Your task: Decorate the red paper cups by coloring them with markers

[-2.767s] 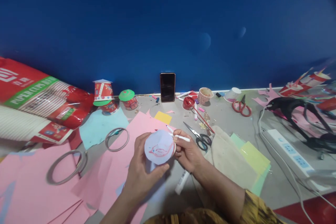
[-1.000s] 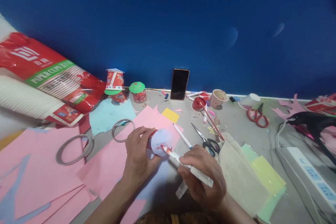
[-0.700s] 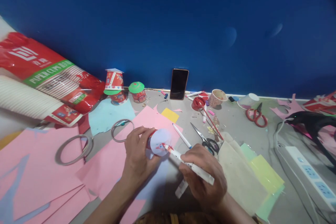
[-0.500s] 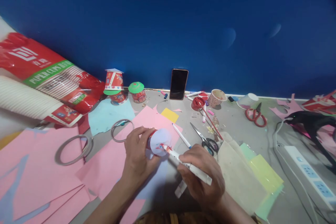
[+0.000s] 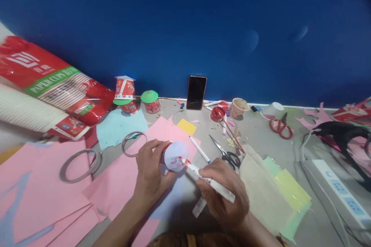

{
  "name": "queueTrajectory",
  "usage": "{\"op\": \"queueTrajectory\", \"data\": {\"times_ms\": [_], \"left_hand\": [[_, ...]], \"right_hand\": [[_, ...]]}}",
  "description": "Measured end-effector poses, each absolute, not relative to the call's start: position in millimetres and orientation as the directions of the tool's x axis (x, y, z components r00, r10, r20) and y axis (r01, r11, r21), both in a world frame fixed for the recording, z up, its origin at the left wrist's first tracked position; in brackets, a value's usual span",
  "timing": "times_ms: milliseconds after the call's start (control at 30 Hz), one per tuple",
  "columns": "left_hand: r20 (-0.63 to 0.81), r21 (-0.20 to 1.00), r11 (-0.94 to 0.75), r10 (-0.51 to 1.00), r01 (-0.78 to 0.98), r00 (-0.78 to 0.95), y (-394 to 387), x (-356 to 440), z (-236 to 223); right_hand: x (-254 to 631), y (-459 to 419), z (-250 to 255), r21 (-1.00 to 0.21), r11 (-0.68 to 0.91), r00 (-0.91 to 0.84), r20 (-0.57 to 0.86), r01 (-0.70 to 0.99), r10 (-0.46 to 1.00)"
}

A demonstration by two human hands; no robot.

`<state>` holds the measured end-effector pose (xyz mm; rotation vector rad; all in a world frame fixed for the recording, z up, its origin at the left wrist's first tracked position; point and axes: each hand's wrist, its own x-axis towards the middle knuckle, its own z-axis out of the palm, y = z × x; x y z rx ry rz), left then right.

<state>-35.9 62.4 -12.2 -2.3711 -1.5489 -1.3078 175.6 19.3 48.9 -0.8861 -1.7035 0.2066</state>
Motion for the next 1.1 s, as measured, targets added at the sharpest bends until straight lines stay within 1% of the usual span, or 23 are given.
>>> {"op": "queueTrajectory", "data": {"times_ms": [100, 233, 400, 600, 733, 900, 1100], "left_hand": [[0.652, 0.391, -0.514, 0.74, 0.763, 0.165, 63.0, -36.9, -13.1], [0.655, 0.385, -0.523, 0.735, 0.76, 0.174, 62.8, -37.5, -13.7], [0.65, 0.396, -0.515, 0.742, 0.76, 0.164, 62.3, -37.0, -13.2], [0.657, 0.393, -0.525, 0.735, 0.755, 0.168, 63.7, -37.3, -13.1], [0.647, 0.407, -0.514, 0.746, 0.755, 0.158, 63.8, -37.6, -13.1], [0.633, 0.422, -0.503, 0.759, 0.754, 0.152, 63.0, -36.6, -15.2], [0.601, 0.474, -0.485, 0.788, 0.735, 0.134, 62.4, -37.7, -17.6]], "right_hand": [[176.1, 19.0, 49.7, -0.575, 0.672, -0.053, 0.741, 0.467, 0.67], [176.0, 19.3, 50.9, -0.564, 0.689, -0.058, 0.753, 0.456, 0.655], [177.9, 18.0, 54.3, -0.578, 0.638, -0.049, 0.721, 0.509, 0.691], [177.1, 18.3, 56.7, -0.565, 0.653, -0.058, 0.732, 0.505, 0.679], [177.1, 18.3, 57.3, -0.584, 0.627, -0.031, 0.719, 0.516, 0.695], [178.0, 18.7, 57.7, -0.58, 0.639, -0.033, 0.727, 0.505, 0.686], [180.1, 18.7, 55.2, -0.601, 0.621, 0.004, 0.72, 0.503, 0.694]]}}
